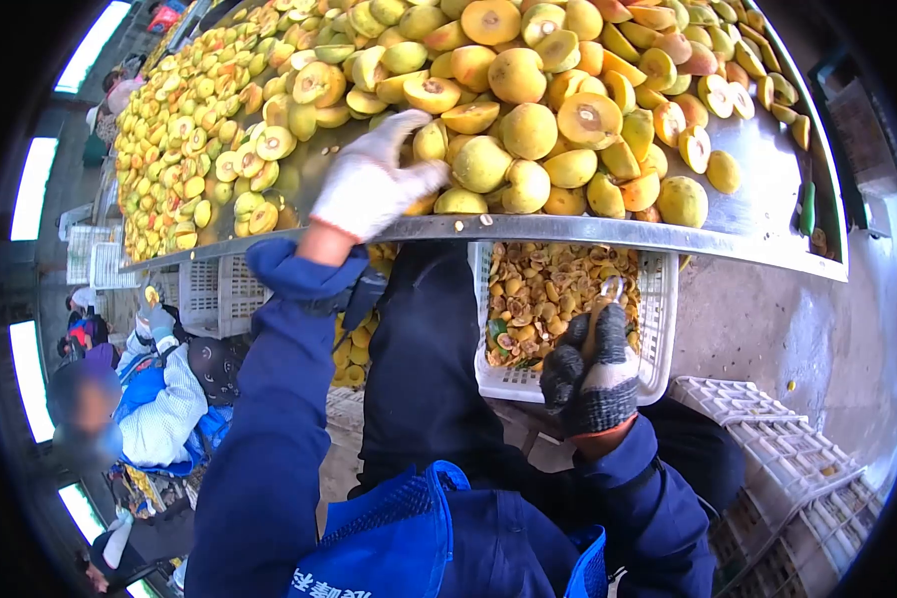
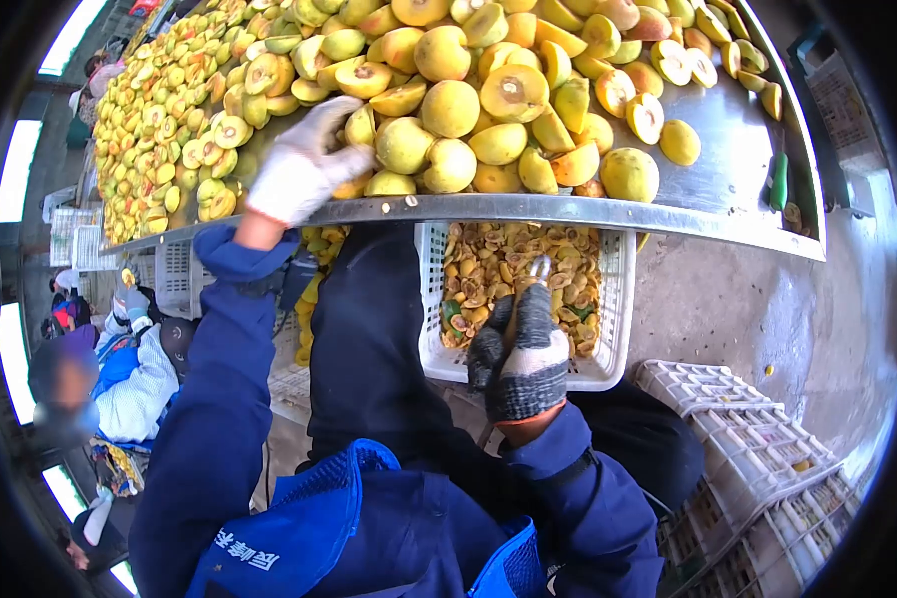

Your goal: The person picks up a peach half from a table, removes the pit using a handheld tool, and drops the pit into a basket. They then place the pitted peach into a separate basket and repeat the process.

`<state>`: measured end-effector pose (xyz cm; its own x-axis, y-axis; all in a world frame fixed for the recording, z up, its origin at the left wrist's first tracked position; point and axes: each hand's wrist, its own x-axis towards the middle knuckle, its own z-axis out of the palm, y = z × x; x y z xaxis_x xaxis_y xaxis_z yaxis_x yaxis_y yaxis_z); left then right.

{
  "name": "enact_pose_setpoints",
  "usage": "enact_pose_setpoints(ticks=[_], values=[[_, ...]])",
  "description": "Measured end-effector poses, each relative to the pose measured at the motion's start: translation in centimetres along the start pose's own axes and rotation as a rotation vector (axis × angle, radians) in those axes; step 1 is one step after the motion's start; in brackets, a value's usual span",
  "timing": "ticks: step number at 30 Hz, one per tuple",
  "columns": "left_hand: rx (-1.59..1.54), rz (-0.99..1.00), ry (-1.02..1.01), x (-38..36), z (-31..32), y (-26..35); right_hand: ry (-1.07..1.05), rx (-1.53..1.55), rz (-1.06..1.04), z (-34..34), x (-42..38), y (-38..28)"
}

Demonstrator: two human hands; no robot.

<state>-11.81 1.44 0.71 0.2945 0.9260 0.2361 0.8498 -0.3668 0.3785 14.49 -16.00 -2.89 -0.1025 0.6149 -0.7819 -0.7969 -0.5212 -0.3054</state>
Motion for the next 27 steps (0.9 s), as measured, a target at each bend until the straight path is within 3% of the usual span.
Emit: enact_pose_setpoints(ticks=[4,5,6,7,8,9,10,14,15,16,18,21,22,24,27], values=[[-0.235,-0.071,-0.017,0.8,1.4,-0.4,-0.051,-0.204,-0.077,0.4,-1.0,-0.1],[-0.347,-0.220,0.006,0.3,0.9,0.3,-0.099,-0.312,-0.101,0.4,-1.1,-0.3],[-0.538,-0.251,0.095,-0.3,1.1,-0.6,-0.148,-0.422,-0.126,0.5,-1.1,-0.7],[-0.988,-0.371,0.105,-0.9,0.5,0.1,-0.221,-0.653,-0.285,0.9,-1.5,-1.4],[-1.439,-0.486,0.113,-1.7,-0.4,1.2,-0.226,-0.655,-0.285,1.3,-1.5,-1.5],[-1.671,-0.511,0.078,-2.5,-1.1,3.0,-0.247,-0.815,-0.423,1.6,-1.4,-1.5],[-1.679,-0.492,-0.077,-3.0,-1.4,3.8,-0.269,-0.976,-0.553,1.8,-1.4,-1.2],[-1.830,-0.616,-0.132,-4.3,-0.8,10.0,-0.370,-1.166,-0.941,3.2,-1.8,-1.2],[-1.760,-0.539,-0.171,-4.6,-0.1,10.4,-0.336,-1.097,-0.668,3.8,-2.9,-1.7],[-1.768,-0.614,-0.101,-4.9,0.5,11.5,-0.373,-1.044,-0.728,3.7,-2.8,-1.7],[-1.852,-0.564,-0.133,-4.5,1.6,13.5,-0.434,-1.206,-0.961,3.4,-2.5,-2.4],[-1.757,-0.466,-0.170,-4.3,2.7,14.2,-0.373,-1.371,-1.125,2.9,-2.4,-3.3],[-1.758,-0.465,-0.170,-4.3,2.9,14.2,-0.372,-1.372,-1.126,3.0,-2.5,-3.6],[-1.809,-0.451,-0.252,-4.7,3.3,13.7,-0.242,-1.707,-0.945,3.5,-3.0,-4.4],[-1.792,-0.344,-0.216,-5.0,4.5,13.6,-0.233,-1.645,-0.983,3.6,-2.6,-4.4]])
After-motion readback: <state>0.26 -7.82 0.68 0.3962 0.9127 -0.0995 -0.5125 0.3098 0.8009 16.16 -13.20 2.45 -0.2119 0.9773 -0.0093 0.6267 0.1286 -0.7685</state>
